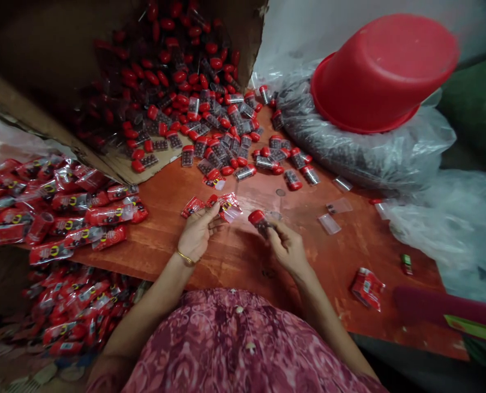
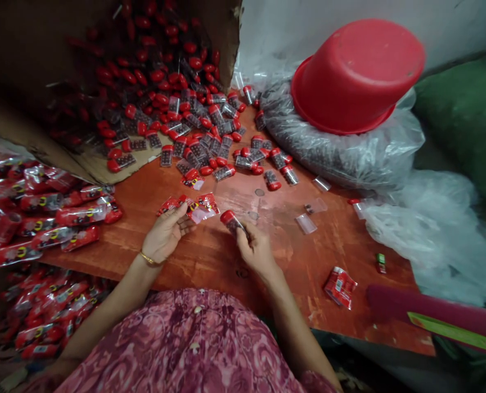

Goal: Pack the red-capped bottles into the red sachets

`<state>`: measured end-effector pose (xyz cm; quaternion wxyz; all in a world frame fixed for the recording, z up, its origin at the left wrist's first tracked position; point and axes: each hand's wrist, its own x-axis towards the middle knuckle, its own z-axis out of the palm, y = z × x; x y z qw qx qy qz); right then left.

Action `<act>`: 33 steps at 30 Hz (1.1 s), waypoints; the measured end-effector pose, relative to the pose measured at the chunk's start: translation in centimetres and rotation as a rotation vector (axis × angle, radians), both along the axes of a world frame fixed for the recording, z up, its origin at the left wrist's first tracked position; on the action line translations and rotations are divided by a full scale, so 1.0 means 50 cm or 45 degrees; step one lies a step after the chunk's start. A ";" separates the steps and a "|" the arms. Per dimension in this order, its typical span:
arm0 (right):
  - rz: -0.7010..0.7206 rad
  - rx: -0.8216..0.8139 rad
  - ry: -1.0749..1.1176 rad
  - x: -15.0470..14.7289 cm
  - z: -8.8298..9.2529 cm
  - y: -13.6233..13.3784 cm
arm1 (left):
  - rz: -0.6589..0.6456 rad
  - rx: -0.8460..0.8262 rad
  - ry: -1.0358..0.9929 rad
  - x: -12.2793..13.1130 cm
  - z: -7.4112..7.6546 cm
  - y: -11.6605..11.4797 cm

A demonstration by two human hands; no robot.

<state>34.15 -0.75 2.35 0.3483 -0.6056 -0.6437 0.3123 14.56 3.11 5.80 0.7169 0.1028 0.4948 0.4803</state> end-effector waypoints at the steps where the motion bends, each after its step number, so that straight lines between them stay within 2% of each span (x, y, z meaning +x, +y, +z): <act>1: 0.022 -0.088 0.183 -0.004 0.016 -0.010 | -0.016 0.018 0.011 0.002 0.000 -0.002; 4: 0.051 -0.361 0.516 -0.020 0.060 -0.027 | -0.060 0.082 0.047 0.008 -0.002 -0.007; 6: 0.042 -0.457 0.590 -0.030 0.077 -0.027 | -0.080 0.132 0.065 0.011 -0.004 -0.009; 9: 0.030 -0.522 0.615 -0.039 0.082 -0.015 | -0.105 0.222 0.101 0.013 -0.008 -0.011; 14: 0.008 -0.504 0.613 -0.046 0.072 -0.005 | -0.140 0.322 0.144 0.015 -0.010 -0.011; 19: 0.031 -0.493 0.598 -0.056 0.063 -0.009 | -0.154 0.287 0.068 0.032 -0.012 -0.014; 25: -0.063 -0.413 0.744 -0.075 0.029 -0.011 | -0.091 0.306 0.076 0.051 -0.030 -0.024; 29: -0.144 -0.282 0.774 -0.089 0.013 -0.009 | -0.141 0.327 0.069 0.057 -0.040 -0.028; 33: -0.095 -0.260 0.797 -0.102 0.009 -0.010 | -0.131 0.326 0.038 0.061 -0.037 -0.021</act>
